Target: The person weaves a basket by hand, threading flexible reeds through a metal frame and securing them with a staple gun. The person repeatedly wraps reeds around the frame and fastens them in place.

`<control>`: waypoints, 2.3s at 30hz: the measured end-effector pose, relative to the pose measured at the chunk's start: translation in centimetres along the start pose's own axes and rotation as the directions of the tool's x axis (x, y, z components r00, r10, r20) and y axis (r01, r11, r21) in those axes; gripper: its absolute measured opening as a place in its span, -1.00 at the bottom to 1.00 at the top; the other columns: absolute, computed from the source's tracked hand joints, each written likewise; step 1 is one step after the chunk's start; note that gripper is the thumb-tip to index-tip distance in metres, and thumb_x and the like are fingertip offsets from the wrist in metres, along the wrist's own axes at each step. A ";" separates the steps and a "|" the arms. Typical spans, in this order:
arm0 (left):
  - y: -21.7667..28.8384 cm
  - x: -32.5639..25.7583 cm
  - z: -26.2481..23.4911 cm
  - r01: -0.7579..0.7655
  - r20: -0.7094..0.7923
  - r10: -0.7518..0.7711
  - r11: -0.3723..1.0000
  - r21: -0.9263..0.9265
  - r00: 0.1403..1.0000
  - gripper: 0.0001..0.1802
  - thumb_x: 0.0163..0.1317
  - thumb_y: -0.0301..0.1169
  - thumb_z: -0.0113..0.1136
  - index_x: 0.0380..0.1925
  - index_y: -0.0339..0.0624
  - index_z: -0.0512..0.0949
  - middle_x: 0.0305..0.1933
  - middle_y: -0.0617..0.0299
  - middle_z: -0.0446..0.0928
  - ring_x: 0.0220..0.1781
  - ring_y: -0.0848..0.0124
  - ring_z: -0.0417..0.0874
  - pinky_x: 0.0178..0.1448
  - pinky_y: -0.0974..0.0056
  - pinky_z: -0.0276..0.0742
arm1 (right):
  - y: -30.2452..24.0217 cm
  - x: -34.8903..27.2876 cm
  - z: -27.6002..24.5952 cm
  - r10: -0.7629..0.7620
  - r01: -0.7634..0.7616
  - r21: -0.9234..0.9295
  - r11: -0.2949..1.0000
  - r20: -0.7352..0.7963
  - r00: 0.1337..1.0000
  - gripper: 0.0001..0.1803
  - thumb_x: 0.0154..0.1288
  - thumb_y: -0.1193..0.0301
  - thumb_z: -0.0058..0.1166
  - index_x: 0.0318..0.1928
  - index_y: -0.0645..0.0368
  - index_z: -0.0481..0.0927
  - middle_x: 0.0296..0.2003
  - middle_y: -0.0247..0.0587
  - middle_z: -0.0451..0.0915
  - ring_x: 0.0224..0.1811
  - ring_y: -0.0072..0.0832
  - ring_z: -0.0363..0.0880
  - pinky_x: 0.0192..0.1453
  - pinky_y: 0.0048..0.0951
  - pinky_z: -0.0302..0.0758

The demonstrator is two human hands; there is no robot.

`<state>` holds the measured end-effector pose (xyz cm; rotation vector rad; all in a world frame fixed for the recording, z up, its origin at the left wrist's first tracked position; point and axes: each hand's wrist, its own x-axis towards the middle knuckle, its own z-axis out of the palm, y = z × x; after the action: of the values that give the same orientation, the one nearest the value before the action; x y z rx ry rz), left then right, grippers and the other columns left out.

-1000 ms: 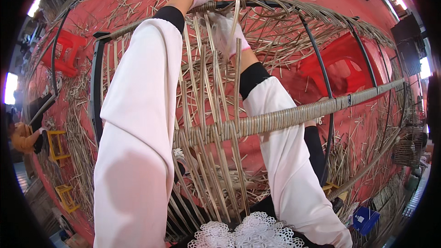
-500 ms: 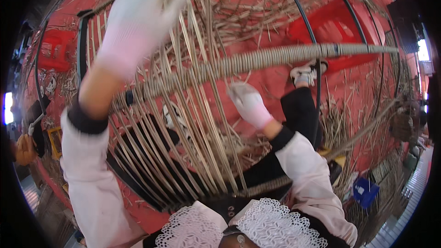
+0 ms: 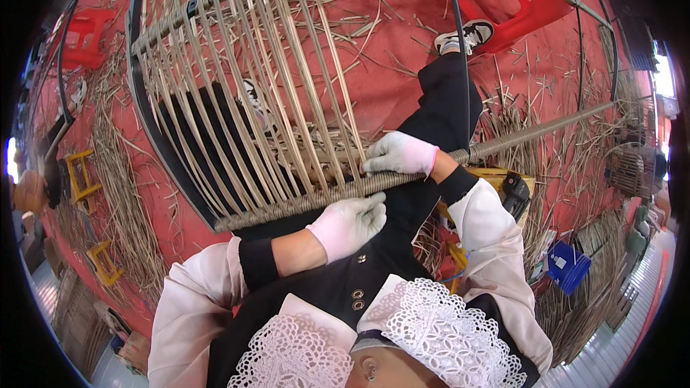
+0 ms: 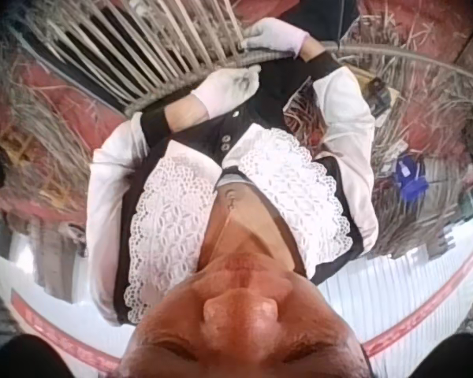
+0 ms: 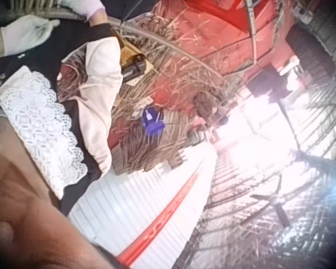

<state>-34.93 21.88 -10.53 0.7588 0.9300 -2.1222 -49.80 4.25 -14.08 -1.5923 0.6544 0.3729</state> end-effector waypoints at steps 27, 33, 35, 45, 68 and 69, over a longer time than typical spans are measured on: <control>24.6 -7.8 25.5 0.307 0.937 0.282 -0.890 0.336 -0.208 -0.55 0.51 -0.05 -0.11 -0.08 -0.12 0.64 -0.26 -0.05 0.70 -0.15 -0.06 0.71 0.04 -0.05 0.58 | -6.9 0.9 -8.4 -0.509 0.476 -0.183 0.860 -0.248 0.824 -0.77 0.43 0.38 0.15 -0.20 0.35 0.66 -0.34 -0.25 0.67 -0.26 -0.58 0.61 -0.13 -0.51 0.55; 28.3 -5.7 22.9 0.380 0.845 0.534 -0.785 0.490 0.014 -0.58 0.52 -0.07 -0.15 -0.16 -0.04 0.64 -0.39 -0.10 0.65 -0.29 -0.07 0.70 -0.16 -0.11 0.60 | -18.8 10.1 -22.5 -0.814 0.376 -0.747 0.548 -0.375 0.444 -0.77 0.42 0.33 0.14 -0.15 0.27 0.62 -0.30 -0.11 0.59 -0.25 -0.43 0.61 -0.09 -0.33 0.53; 28.1 -5.8 22.8 0.348 0.866 0.497 -0.805 0.481 -0.047 -0.60 0.51 -0.08 -0.13 -0.18 -0.07 0.63 -0.40 -0.08 0.65 -0.31 -0.08 0.69 -0.20 -0.11 0.59 | -20.4 11.8 -23.9 -0.752 0.361 -0.712 0.602 -0.355 0.555 -0.74 0.43 0.30 0.13 -0.16 0.29 0.61 -0.35 -0.07 0.55 -0.31 -0.38 0.58 -0.12 -0.31 0.51; 27.4 -6.5 23.7 0.282 0.994 0.104 -0.953 0.107 -0.027 -0.57 0.01 -0.13 0.45 -0.16 -0.13 0.70 -0.10 0.24 0.64 0.08 0.20 0.56 0.29 0.09 0.40 | -20.7 13.9 -25.6 -0.344 0.071 -0.586 0.807 -0.369 0.864 -0.62 0.46 0.19 -0.07 -0.08 0.20 0.68 -0.17 0.01 0.69 -0.09 -0.07 0.65 0.09 -0.22 0.54; 28.2 -6.9 25.5 -0.010 0.957 0.045 -0.999 0.050 0.287 -0.65 0.25 -0.34 0.23 0.05 0.06 0.67 -0.17 0.19 0.57 -0.21 0.18 0.67 -0.12 0.17 0.63 | -17.4 5.3 -13.8 -0.461 0.425 -0.250 0.870 -0.719 0.520 -0.85 0.45 0.48 0.02 -0.14 0.33 0.58 -0.30 -0.05 0.58 -0.19 -0.27 0.56 -0.06 -0.31 0.47; 27.8 -6.8 25.5 0.046 0.936 0.129 -0.992 0.120 0.327 -0.70 0.30 -0.32 0.20 0.01 0.04 0.70 -0.20 0.18 0.57 -0.23 0.18 0.67 -0.13 0.17 0.61 | -16.6 4.2 -13.8 -0.538 0.418 -0.355 0.836 -0.684 0.493 -0.84 0.45 0.48 0.01 -0.14 0.35 0.59 -0.28 -0.08 0.61 -0.16 -0.32 0.58 -0.04 -0.33 0.49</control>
<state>-15.31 -9.88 -1.65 1.4916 -2.2108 -0.2926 -38.35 -9.71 -1.54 -1.9859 0.7730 -0.7718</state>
